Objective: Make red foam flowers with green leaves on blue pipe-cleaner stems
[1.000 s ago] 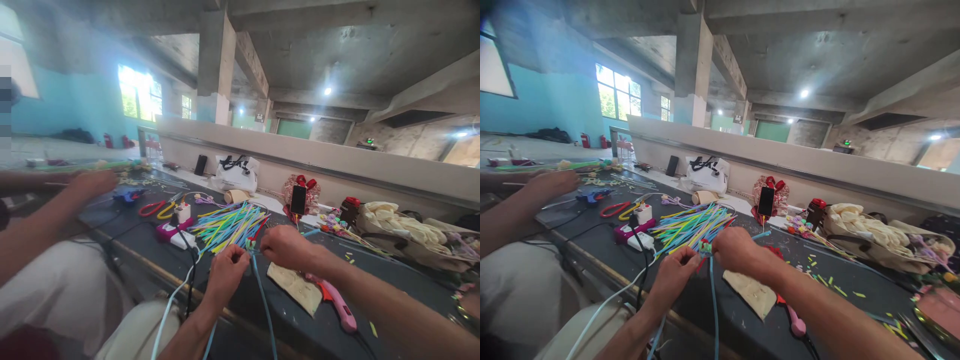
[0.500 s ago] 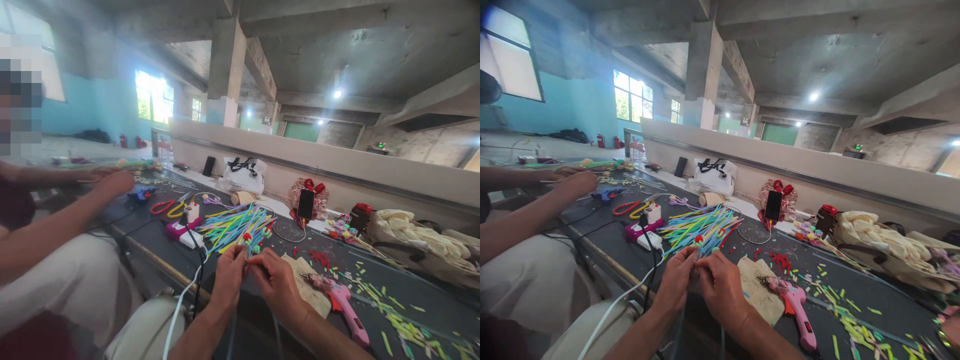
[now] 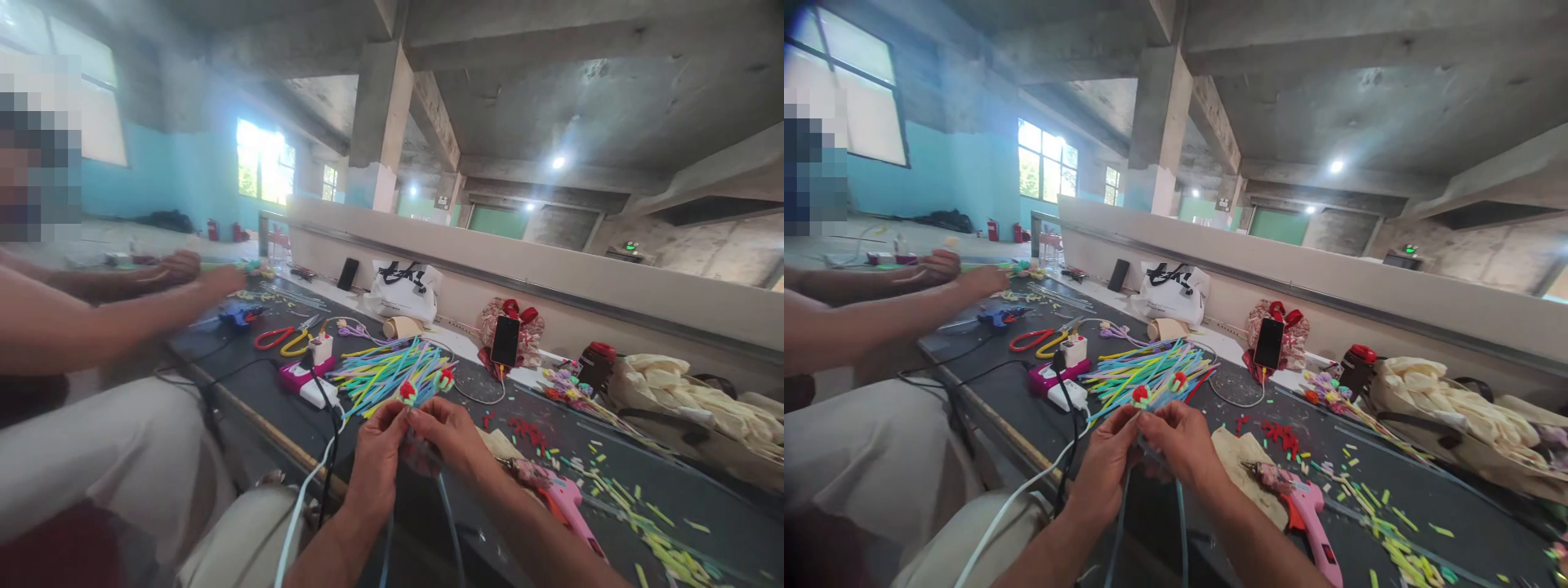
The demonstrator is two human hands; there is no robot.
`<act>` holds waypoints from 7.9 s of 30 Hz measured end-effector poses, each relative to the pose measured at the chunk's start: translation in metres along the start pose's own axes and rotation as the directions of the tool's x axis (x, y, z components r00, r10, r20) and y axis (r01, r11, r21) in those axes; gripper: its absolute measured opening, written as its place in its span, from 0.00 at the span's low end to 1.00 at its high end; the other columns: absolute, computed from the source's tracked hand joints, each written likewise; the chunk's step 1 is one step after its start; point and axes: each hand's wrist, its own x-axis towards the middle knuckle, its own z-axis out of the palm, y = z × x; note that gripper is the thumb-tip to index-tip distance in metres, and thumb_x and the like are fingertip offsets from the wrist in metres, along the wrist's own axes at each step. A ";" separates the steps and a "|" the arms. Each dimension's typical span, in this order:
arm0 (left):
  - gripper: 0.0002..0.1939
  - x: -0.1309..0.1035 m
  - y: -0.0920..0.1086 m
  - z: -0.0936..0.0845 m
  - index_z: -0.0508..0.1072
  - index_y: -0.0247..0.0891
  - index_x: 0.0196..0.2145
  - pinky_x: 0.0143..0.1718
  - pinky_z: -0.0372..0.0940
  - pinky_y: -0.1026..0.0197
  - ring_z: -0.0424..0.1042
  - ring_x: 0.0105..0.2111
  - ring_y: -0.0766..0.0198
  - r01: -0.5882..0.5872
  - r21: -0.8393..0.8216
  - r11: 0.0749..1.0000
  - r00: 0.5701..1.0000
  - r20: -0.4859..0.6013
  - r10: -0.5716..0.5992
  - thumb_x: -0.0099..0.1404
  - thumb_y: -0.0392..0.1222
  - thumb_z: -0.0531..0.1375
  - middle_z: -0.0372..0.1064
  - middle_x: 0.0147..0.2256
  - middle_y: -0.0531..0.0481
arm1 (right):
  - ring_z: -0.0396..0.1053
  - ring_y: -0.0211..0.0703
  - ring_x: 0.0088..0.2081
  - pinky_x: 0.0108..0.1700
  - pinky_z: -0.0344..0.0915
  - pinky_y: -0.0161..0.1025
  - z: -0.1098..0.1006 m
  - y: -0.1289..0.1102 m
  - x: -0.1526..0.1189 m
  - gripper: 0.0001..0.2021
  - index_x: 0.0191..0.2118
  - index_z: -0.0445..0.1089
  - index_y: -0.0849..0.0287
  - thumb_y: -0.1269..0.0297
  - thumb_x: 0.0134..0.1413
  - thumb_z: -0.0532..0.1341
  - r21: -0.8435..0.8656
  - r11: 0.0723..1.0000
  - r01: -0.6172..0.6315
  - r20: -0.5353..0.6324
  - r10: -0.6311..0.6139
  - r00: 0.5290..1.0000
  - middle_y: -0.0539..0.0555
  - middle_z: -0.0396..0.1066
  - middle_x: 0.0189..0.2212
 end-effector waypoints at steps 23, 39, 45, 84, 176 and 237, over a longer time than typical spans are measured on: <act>0.03 0.013 -0.001 -0.016 0.69 0.33 0.21 0.08 0.43 0.76 0.56 0.13 0.76 0.198 0.068 0.978 0.978 0.052 -0.201 0.44 0.34 0.60 0.60 0.14 0.58 | 0.53 0.29 0.12 0.14 0.47 0.28 -0.009 0.002 0.002 0.06 0.18 0.59 0.59 0.68 0.36 0.58 -0.119 0.993 0.006 -0.159 -0.025 0.987 0.41 0.58 0.10; 0.05 0.016 -0.005 -0.018 0.69 0.33 0.20 0.08 0.41 0.75 0.54 0.11 0.78 0.173 0.104 0.979 0.985 0.000 -0.174 0.42 0.34 0.62 0.61 0.14 0.58 | 0.48 0.27 0.10 0.13 0.41 0.28 -0.003 0.008 0.000 0.05 0.17 0.60 0.60 0.70 0.36 0.57 -0.079 0.997 0.020 -0.129 -0.030 0.991 0.40 0.54 0.07; 0.05 0.013 -0.003 -0.015 0.69 0.33 0.20 0.08 0.43 0.76 0.53 0.11 0.79 0.157 0.063 0.986 0.987 0.025 -0.159 0.43 0.35 0.63 0.59 0.14 0.60 | 0.52 0.28 0.13 0.15 0.46 0.27 -0.001 0.013 -0.001 0.06 0.15 0.61 0.61 0.72 0.34 0.58 -0.067 0.995 0.078 -0.162 -0.088 0.983 0.42 0.57 0.10; 0.05 0.013 0.006 -0.018 0.66 0.33 0.19 0.09 0.36 0.75 0.52 0.11 0.79 0.255 0.308 0.917 0.948 0.107 -0.300 0.45 0.34 0.61 0.58 0.14 0.58 | 0.60 0.34 0.23 0.26 0.57 0.29 -0.018 0.033 -0.016 0.03 0.26 0.69 0.60 0.70 0.44 0.58 -0.227 0.913 0.339 -0.179 -0.381 0.907 0.46 0.64 0.20; 0.09 -0.004 0.007 -0.015 0.67 0.33 0.18 0.08 0.45 0.76 0.54 0.11 0.78 0.297 0.307 0.904 0.931 0.118 -0.346 0.46 0.39 0.63 0.61 0.14 0.57 | 0.58 0.31 0.15 0.15 0.53 0.27 -0.030 0.022 -0.028 0.12 0.22 0.67 0.62 0.58 0.42 0.62 0.175 0.985 0.001 -0.052 0.009 0.999 0.46 0.63 0.14; 0.07 -0.017 0.022 -0.022 0.63 0.36 0.19 0.11 0.35 0.71 0.43 0.10 0.79 0.267 0.335 0.904 0.905 0.234 -0.354 0.46 0.40 0.59 0.53 0.12 0.62 | 0.56 0.30 0.17 0.20 0.52 0.29 -0.007 0.006 -0.053 0.11 0.23 0.68 0.63 0.59 0.46 0.59 0.118 0.987 -0.106 0.196 0.081 0.977 0.47 0.63 0.15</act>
